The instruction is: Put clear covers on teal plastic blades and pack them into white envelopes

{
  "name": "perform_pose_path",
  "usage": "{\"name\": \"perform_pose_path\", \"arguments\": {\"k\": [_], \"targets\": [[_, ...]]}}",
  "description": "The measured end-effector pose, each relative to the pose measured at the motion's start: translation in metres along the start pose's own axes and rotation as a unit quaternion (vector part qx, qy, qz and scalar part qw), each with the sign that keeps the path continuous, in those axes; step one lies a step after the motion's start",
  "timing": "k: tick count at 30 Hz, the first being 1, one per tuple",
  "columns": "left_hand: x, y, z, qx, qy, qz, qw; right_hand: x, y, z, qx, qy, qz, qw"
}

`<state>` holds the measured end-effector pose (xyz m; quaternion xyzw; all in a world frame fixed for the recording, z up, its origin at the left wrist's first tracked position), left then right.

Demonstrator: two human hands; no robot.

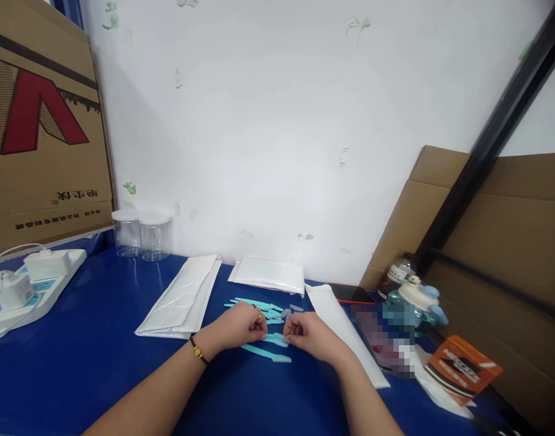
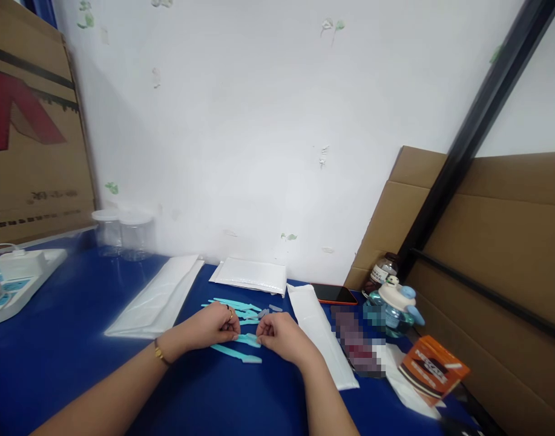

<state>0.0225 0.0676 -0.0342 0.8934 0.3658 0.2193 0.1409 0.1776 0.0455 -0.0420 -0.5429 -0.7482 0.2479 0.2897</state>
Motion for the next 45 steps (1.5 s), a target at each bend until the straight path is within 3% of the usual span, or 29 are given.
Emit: {"name": "perform_pose_path", "arguments": {"k": [2,6,8,15,24,45], "targets": [[0.000,-0.002,-0.001,-0.008,0.002,-0.004,1.000,0.001,0.005,-0.007,-0.006,0.010,0.004,1.000],[0.003,-0.012,-0.007,0.040,0.053,-0.017,0.998,0.005,0.026,-0.038,-0.089,0.143,0.033,0.985],[0.004,-0.019,-0.009,0.079,0.075,-0.029,0.994,0.006,0.038,-0.046,-0.130,0.174,0.053,0.975],[0.003,-0.027,-0.006,0.099,0.059,-0.055,0.992,0.009,0.049,-0.028,-0.161,0.129,0.053,0.977],[0.002,-0.023,-0.006,0.089,0.042,-0.069,0.993,0.009,0.055,-0.014,-0.118,0.082,0.077,0.987],[0.003,-0.023,-0.006,0.069,0.059,-0.053,0.994,0.005,0.021,-0.007,-0.023,0.047,0.036,0.998]]}}
Point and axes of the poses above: each hand's wrist, its own x-axis towards the middle knuckle, its own z-axis out of the palm, y = z × x, the point moved 6 cm from there along x, towards the middle knuckle, and after that the axes turned 12 degrees about y, right-handed, at the moved point
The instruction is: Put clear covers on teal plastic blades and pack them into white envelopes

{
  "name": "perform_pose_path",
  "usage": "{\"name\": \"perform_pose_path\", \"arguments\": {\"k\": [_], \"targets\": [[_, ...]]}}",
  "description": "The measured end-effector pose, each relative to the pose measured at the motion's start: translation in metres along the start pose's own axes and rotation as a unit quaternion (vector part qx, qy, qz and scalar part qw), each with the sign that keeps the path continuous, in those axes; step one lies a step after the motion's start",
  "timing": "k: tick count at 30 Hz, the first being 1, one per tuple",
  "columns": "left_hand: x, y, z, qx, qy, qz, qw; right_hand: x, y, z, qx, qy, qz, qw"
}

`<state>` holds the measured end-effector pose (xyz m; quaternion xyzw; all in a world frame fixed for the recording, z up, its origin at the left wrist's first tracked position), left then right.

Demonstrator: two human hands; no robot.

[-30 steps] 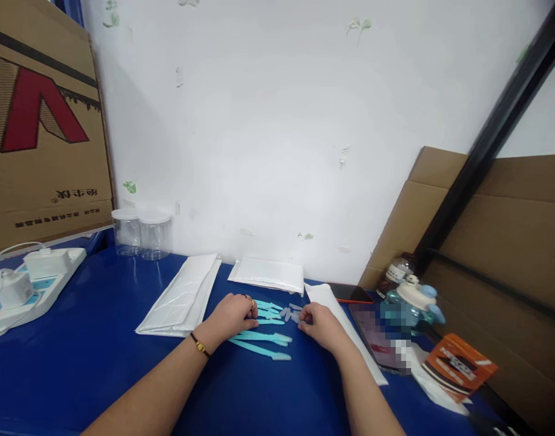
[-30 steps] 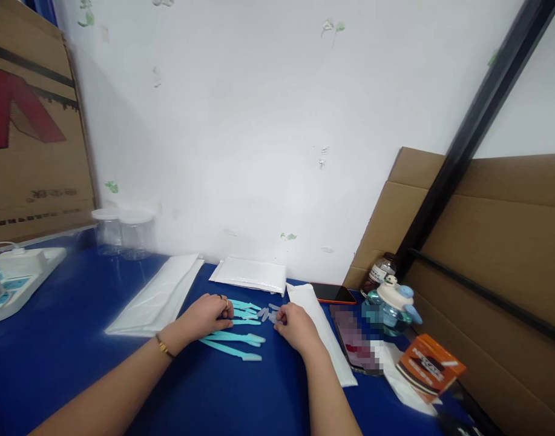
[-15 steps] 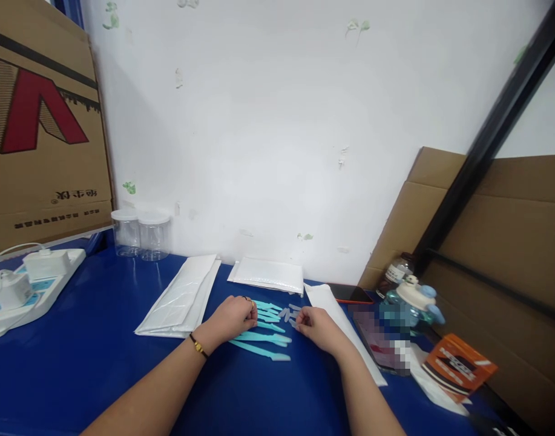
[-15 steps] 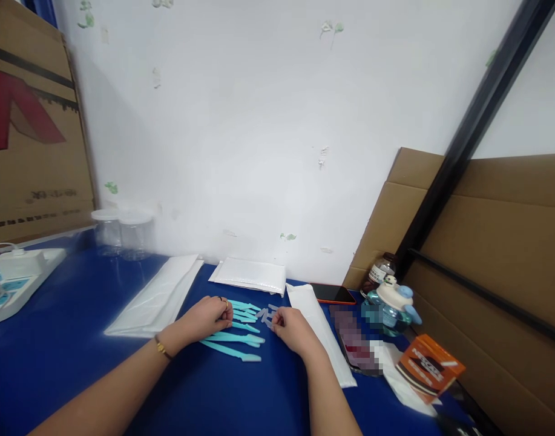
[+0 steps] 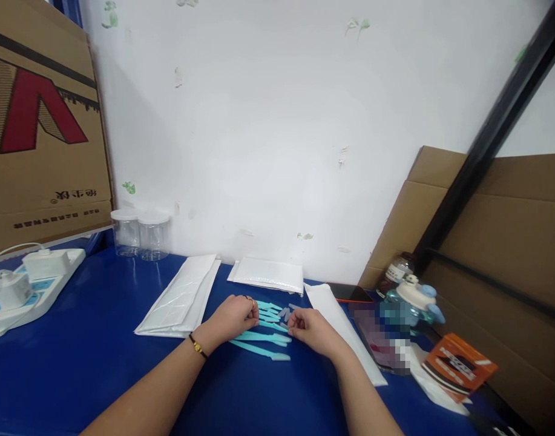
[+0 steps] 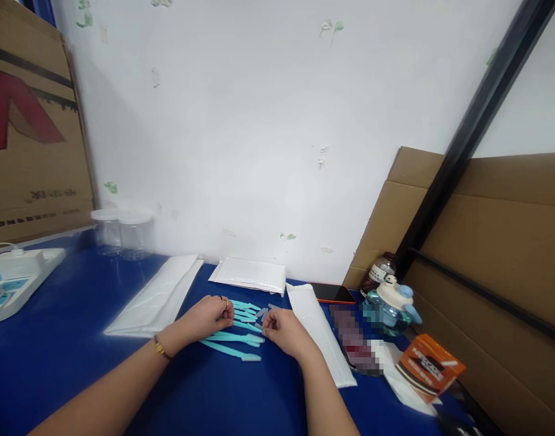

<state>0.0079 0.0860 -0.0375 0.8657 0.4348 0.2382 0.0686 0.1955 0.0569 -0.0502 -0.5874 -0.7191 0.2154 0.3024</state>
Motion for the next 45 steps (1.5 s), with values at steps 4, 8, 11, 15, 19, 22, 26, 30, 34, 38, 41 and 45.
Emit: {"name": "perform_pose_path", "arguments": {"k": [4,8,11,15,19,22,26,30,34,38,41,45], "targets": [[0.000,-0.001,-0.003,0.004,0.004,-0.004,1.000,0.000,0.006,-0.005,-0.001,0.010,0.010,1.000],[0.000,-0.002,-0.004,0.004,0.011,-0.006,1.000,0.000,0.009,-0.006,0.006,0.008,0.016,1.000],[0.000,-0.002,-0.004,0.000,0.013,-0.006,1.000,0.000,0.004,-0.003,0.007,-0.001,0.010,1.000],[0.001,-0.002,-0.002,-0.019,0.007,-0.006,1.000,-0.001,-0.005,0.000,0.020,-0.004,-0.003,1.000],[0.000,0.003,-0.004,-0.033,0.001,0.001,0.999,-0.002,-0.011,0.000,0.033,0.003,-0.014,0.999],[-0.001,0.010,-0.006,-0.052,-0.017,0.007,0.999,-0.003,-0.013,0.003,0.037,-0.013,-0.026,0.999],[-0.002,0.018,-0.009,-0.061,-0.018,0.013,0.998,-0.004,-0.014,0.004,0.032,-0.011,-0.037,0.999],[-0.003,0.018,-0.006,-0.073,-0.020,0.010,0.997,-0.005,-0.014,0.004,0.044,-0.017,-0.035,0.998],[-0.005,0.011,0.002,-0.085,-0.063,0.000,0.994,-0.003,-0.002,-0.005,0.052,-0.021,-0.010,0.998],[0.000,-0.003,-0.004,-0.014,0.016,0.007,1.000,0.006,0.024,-0.033,-0.049,0.132,0.026,0.990],[0.002,-0.011,-0.003,0.035,0.039,0.010,0.999,0.010,0.033,-0.035,-0.107,0.161,0.024,0.981],[0.003,-0.015,0.001,0.046,0.036,0.017,0.998,0.013,0.026,-0.020,-0.137,0.120,-0.021,0.983]]}}
Point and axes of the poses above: each hand's wrist, its own x-axis towards the middle knuckle, its own z-axis out of the palm, y = z × x, the point moved 6 cm from there along x, towards the middle knuckle, and after that the axes turned 12 degrees about y, right-handed, at the moved point
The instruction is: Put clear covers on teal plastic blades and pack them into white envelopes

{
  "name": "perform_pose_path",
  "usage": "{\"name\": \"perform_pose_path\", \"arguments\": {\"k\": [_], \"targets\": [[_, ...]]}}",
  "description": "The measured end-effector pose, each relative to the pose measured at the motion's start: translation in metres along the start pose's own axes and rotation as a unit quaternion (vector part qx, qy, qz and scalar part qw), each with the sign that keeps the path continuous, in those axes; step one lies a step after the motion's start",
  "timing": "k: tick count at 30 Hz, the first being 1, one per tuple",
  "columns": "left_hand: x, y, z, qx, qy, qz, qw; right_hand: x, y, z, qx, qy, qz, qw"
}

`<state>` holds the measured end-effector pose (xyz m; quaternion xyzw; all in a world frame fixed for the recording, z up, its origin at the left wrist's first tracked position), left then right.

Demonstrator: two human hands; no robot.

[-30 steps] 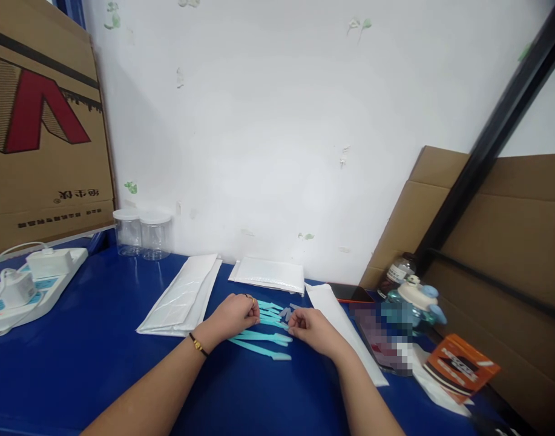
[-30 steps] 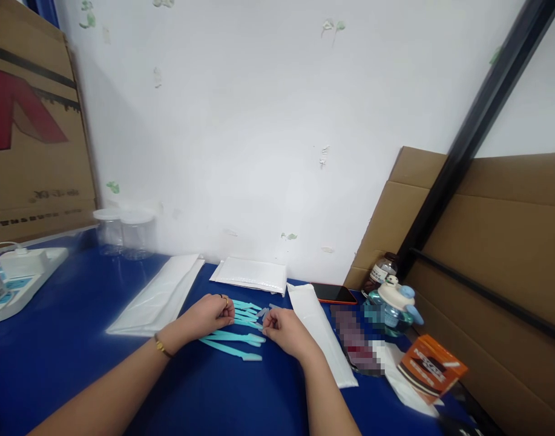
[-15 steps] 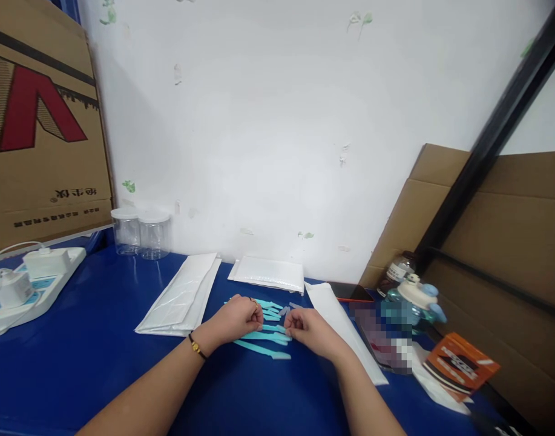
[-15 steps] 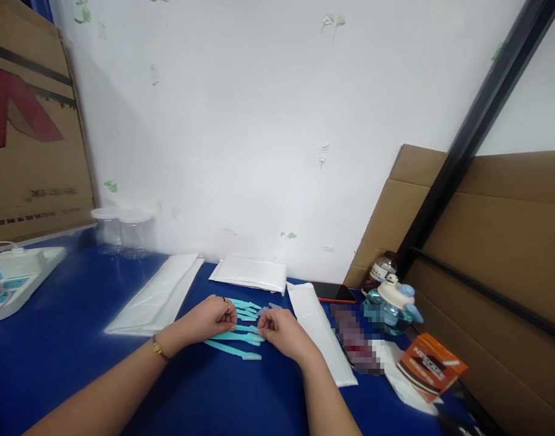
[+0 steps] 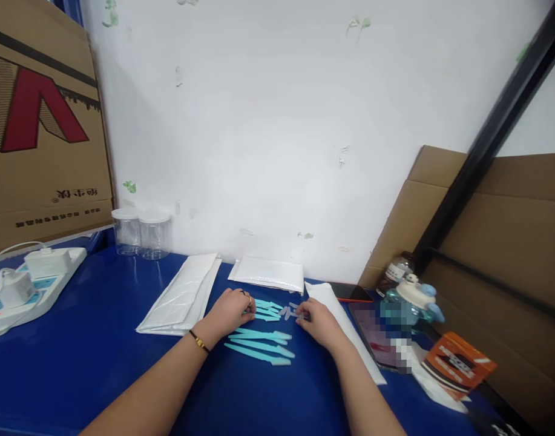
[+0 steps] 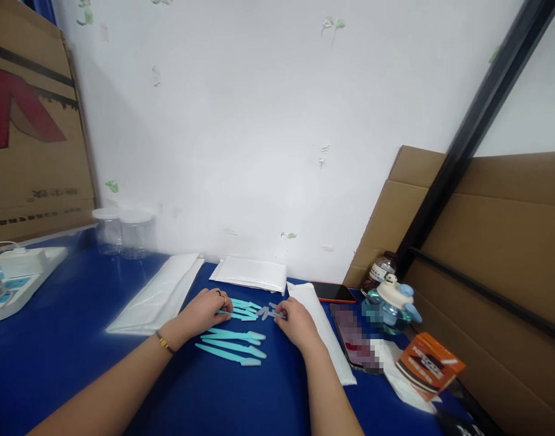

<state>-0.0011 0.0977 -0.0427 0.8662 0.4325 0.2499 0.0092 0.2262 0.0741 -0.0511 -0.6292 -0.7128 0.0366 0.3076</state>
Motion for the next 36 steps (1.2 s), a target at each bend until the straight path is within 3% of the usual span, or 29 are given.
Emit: {"name": "perform_pose_path", "arguments": {"k": [11,18,25,36], "targets": [[0.001,0.012,-0.003,0.054,0.026,0.072,0.996,-0.004,-0.017,0.005,-0.080,-0.022,-0.045,0.995],[0.001,0.017,-0.007,0.049,0.020,0.082,0.995,-0.011,-0.035,0.002,0.041,-0.042,-0.063,0.996],[0.001,0.022,-0.010,0.015,0.024,0.083,0.996,-0.011,-0.041,0.004,0.071,-0.042,-0.066,0.994],[-0.003,0.033,-0.011,-0.043,-0.017,0.085,0.995,-0.013,-0.049,0.005,0.141,-0.073,-0.068,0.985]]}}
Point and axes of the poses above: each hand's wrist, its own x-axis towards the middle knuckle, its own z-axis out of the palm, y = z × x, the point moved 6 cm from there along x, towards the middle knuckle, and after that the axes turned 12 degrees about y, right-handed, at the moved point
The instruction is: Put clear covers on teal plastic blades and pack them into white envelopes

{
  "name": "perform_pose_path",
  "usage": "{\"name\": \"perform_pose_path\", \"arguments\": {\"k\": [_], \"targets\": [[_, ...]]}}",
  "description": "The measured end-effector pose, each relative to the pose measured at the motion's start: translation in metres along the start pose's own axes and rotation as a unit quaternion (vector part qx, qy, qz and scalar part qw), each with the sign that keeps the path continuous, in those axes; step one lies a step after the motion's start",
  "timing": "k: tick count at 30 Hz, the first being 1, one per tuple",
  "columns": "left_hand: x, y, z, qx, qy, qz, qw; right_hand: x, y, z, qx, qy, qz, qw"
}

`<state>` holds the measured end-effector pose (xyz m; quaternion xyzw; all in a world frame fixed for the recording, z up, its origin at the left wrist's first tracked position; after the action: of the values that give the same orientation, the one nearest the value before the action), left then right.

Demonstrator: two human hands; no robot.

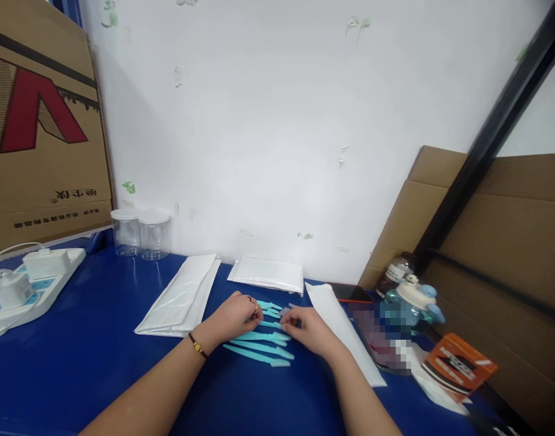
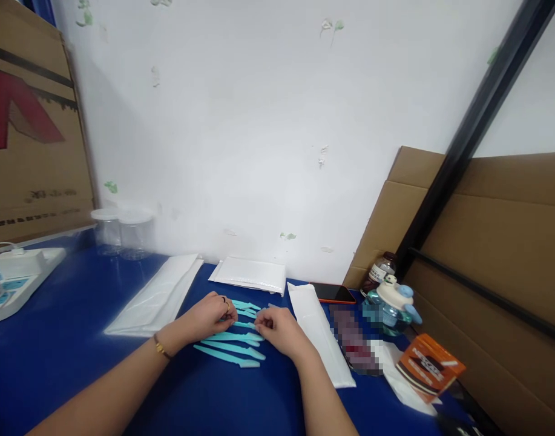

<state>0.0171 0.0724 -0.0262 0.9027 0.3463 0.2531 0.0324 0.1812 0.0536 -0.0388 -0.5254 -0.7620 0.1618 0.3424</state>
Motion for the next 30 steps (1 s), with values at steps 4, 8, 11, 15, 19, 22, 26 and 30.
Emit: {"name": "perform_pose_path", "arguments": {"k": [4,8,11,15,19,22,26,30], "targets": [[-0.002,-0.009,0.004,-0.015,-0.019,-0.028,0.999,0.004,0.023,-0.024,-0.060,0.094,0.045,0.993],[-0.002,-0.028,0.003,0.034,0.029,-0.072,0.996,0.004,0.046,-0.032,-0.166,0.113,0.082,0.976],[-0.002,-0.035,0.004,0.062,0.035,-0.089,0.994,0.004,0.052,-0.026,-0.191,0.087,0.085,0.974],[-0.001,-0.033,0.003,0.073,0.021,-0.088,0.993,0.005,0.051,-0.019,-0.229,0.068,0.094,0.966],[0.000,-0.029,0.003,0.073,0.018,-0.077,0.994,0.005,0.047,-0.016,-0.287,0.074,0.089,0.951],[0.000,-0.030,0.004,0.060,0.021,-0.086,0.994,0.005,0.042,-0.014,-0.306,0.086,0.080,0.945],[0.001,-0.029,-0.001,0.043,0.034,-0.095,0.994,0.004,0.041,-0.018,-0.239,0.106,0.077,0.962],[0.001,-0.026,-0.006,-0.003,0.043,-0.122,0.992,0.003,0.036,-0.024,-0.090,0.136,0.077,0.984]]}}
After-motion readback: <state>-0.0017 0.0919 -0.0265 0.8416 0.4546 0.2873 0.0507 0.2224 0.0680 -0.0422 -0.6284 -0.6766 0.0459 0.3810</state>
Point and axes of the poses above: each hand's wrist, its own x-axis towards the middle knuckle, its own z-axis out of the palm, y = z × x, the point moved 6 cm from there along x, towards the middle knuckle, and after that the axes turned 12 degrees about y, right-handed, at the moved point
